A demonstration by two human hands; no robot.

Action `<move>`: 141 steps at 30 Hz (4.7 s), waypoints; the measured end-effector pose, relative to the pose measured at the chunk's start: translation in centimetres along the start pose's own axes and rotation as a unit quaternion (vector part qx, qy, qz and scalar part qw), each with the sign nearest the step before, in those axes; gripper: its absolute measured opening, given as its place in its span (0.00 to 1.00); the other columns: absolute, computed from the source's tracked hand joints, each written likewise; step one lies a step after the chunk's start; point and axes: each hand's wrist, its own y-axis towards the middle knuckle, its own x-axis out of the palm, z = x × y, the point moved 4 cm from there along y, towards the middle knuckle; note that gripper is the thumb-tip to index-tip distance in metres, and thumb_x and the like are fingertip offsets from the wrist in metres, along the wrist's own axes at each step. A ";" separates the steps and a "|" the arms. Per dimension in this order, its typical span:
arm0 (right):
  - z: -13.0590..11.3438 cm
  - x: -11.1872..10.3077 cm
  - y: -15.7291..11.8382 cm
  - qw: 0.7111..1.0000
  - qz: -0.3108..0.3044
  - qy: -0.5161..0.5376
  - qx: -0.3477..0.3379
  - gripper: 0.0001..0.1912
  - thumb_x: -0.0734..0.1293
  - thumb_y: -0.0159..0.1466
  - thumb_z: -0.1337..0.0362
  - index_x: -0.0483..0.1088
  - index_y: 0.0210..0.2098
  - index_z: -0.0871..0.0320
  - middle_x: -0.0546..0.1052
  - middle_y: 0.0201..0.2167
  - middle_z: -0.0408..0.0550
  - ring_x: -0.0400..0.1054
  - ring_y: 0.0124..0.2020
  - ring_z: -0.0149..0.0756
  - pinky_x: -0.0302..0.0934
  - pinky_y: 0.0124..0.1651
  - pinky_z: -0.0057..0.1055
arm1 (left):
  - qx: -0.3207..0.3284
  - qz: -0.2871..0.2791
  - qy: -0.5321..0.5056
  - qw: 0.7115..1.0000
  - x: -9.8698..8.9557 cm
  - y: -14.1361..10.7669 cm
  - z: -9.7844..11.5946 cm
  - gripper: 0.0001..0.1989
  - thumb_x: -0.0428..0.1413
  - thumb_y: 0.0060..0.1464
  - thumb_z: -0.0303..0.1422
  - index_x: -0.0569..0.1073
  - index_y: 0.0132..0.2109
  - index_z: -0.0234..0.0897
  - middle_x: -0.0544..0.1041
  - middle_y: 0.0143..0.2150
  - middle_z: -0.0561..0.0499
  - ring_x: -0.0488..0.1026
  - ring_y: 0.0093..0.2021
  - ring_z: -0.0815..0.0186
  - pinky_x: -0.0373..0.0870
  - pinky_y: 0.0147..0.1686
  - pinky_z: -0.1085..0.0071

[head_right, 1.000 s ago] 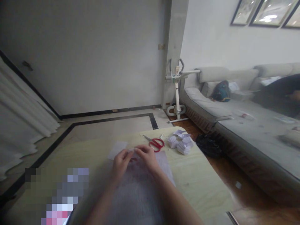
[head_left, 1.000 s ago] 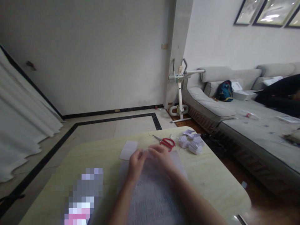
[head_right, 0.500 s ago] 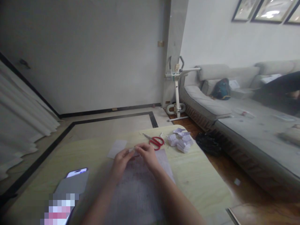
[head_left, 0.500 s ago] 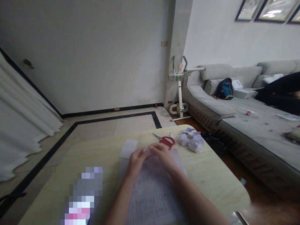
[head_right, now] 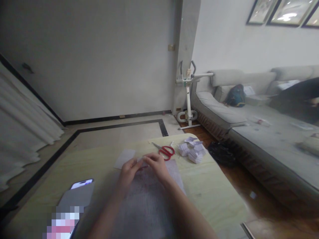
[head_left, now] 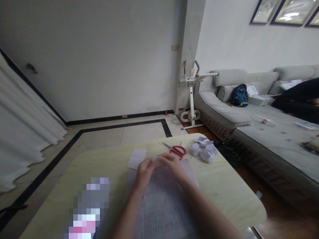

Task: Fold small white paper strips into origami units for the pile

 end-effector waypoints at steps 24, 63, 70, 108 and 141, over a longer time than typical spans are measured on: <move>-0.3 0.3 -0.3 1.000 0.006 -0.006 0.006 0.07 0.68 0.53 0.61 0.74 0.30 0.59 0.75 0.27 0.44 0.67 0.30 0.33 0.60 0.34 0.28 | 0.022 0.015 0.051 0.998 -0.4 0.3 -0.2 0.17 0.58 0.47 0.43 0.76 0.36 0.32 0.78 0.31 0.48 0.75 0.32 0.63 0.69 0.32 0.72; 1.1 -0.7 0.2 0.996 0.065 0.010 0.054 0.17 0.65 0.55 0.50 0.65 0.22 0.58 0.64 0.18 0.40 0.57 0.20 0.30 0.50 0.24 0.26 | 0.056 0.005 0.156 0.986 0.4 -1.0 0.9 0.15 0.51 0.53 0.41 0.74 0.29 0.33 0.75 0.25 0.50 0.70 0.27 0.65 0.64 0.27 0.73; 0.9 -0.2 0.0 0.998 0.032 0.000 0.059 0.16 0.65 0.56 0.52 0.67 0.22 0.58 0.65 0.18 0.40 0.58 0.21 0.30 0.51 0.24 0.26 | 0.074 0.014 0.169 0.983 0.2 -0.7 0.8 0.16 0.52 0.52 0.42 0.74 0.29 0.34 0.75 0.25 0.50 0.71 0.27 0.65 0.65 0.28 0.73; 0.7 0.0 0.1 0.993 0.032 -0.114 -0.008 0.14 0.60 0.60 0.56 0.59 0.21 0.57 0.62 0.20 0.39 0.57 0.24 0.31 0.50 0.27 0.27 | 0.273 0.075 0.312 0.907 0.2 -1.1 1.8 0.12 0.55 0.53 0.34 0.76 0.45 0.42 0.73 0.49 0.45 0.68 0.52 0.58 0.62 0.54 0.63; 0.6 -0.1 0.2 0.998 0.024 -0.057 -0.029 0.11 0.65 0.57 0.61 0.71 0.38 0.59 0.74 0.31 0.46 0.67 0.33 0.34 0.61 0.36 0.29 | 0.099 0.077 0.141 0.982 -0.5 0.2 -0.2 0.16 0.58 0.48 0.39 0.75 0.42 0.34 0.78 0.41 0.44 0.75 0.41 0.60 0.70 0.41 0.68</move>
